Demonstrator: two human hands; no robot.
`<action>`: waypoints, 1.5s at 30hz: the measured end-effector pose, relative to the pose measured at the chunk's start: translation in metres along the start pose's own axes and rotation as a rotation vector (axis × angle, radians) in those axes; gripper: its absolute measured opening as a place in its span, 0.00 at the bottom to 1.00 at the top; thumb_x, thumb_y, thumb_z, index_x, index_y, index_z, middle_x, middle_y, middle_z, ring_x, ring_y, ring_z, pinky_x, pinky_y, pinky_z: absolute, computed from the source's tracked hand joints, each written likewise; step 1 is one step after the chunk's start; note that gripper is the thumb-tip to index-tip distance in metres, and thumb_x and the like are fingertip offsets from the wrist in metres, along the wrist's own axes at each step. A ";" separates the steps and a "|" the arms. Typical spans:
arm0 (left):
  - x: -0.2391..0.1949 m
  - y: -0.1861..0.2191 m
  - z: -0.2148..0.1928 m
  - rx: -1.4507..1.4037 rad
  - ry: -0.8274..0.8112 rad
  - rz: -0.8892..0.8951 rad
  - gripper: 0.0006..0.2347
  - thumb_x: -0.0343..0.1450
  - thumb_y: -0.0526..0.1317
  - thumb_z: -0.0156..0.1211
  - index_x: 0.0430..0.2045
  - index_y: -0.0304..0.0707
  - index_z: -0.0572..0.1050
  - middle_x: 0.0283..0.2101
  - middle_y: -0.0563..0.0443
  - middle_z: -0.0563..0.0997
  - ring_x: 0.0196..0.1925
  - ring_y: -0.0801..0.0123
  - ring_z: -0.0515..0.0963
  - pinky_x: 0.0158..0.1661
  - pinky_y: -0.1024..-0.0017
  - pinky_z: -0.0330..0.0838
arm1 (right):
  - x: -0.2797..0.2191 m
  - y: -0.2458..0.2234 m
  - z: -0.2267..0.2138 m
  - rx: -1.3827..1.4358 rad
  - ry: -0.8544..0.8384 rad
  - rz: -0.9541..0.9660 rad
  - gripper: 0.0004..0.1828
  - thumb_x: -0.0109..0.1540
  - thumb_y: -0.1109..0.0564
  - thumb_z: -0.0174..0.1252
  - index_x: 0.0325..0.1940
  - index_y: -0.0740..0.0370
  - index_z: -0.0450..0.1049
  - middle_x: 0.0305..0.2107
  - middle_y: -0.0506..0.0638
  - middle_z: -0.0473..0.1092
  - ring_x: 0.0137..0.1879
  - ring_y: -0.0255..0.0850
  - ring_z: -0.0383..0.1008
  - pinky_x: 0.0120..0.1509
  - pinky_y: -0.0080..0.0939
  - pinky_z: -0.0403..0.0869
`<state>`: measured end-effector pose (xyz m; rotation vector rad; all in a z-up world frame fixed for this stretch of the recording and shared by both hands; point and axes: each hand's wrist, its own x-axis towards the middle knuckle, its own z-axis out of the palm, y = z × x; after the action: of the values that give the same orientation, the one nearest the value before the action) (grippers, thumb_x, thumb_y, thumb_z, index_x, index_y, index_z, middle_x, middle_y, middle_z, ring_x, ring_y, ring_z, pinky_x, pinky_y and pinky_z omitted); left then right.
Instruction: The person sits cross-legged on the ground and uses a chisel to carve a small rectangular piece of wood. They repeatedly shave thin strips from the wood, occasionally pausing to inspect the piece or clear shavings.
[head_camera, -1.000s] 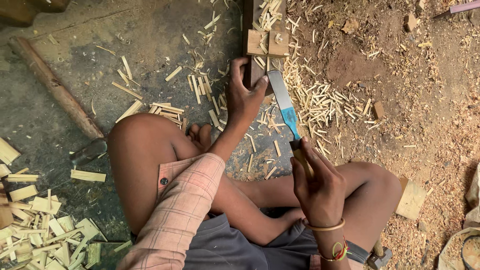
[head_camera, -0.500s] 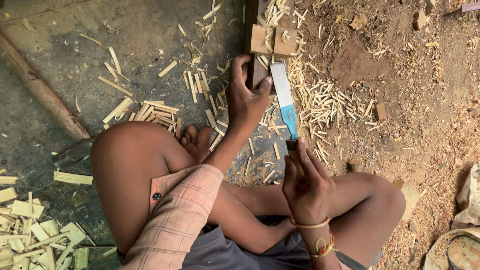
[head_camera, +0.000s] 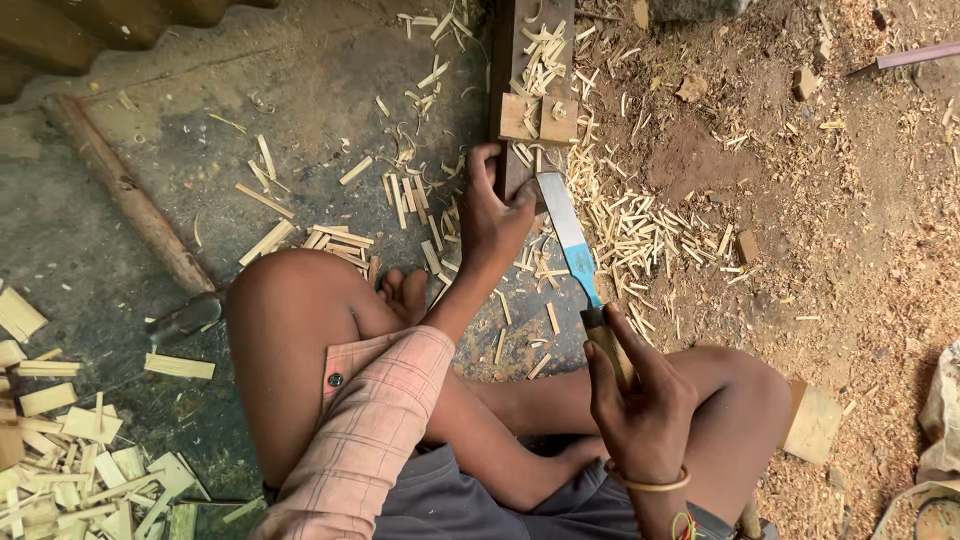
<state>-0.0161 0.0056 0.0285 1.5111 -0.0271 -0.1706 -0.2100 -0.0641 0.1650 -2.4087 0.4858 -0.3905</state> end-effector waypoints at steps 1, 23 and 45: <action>0.000 -0.001 0.000 0.038 0.012 0.010 0.22 0.68 0.33 0.61 0.55 0.32 0.62 0.41 0.38 0.80 0.42 0.58 0.83 0.44 0.63 0.76 | 0.001 -0.001 0.001 -0.026 -0.003 0.014 0.23 0.62 0.60 0.65 0.62 0.64 0.76 0.40 0.58 0.80 0.40 0.38 0.83 0.41 0.35 0.76; 0.003 -0.004 0.007 0.027 0.058 0.043 0.22 0.67 0.30 0.61 0.55 0.36 0.63 0.42 0.38 0.81 0.45 0.52 0.84 0.49 0.58 0.76 | 0.002 -0.011 0.024 -0.284 -0.006 -0.064 0.26 0.59 0.61 0.65 0.63 0.61 0.75 0.43 0.60 0.77 0.42 0.54 0.80 0.43 0.45 0.77; 0.004 0.003 -0.002 0.130 0.110 0.150 0.22 0.64 0.34 0.66 0.51 0.34 0.66 0.49 0.36 0.76 0.52 0.50 0.78 0.53 0.58 0.72 | -0.060 0.026 0.012 0.348 0.130 0.409 0.29 0.62 0.59 0.63 0.69 0.60 0.72 0.22 0.49 0.73 0.23 0.28 0.67 0.25 0.30 0.67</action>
<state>-0.0116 0.0076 0.0310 1.6392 -0.0651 0.0354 -0.2651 -0.0505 0.1294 -1.8994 0.8727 -0.4114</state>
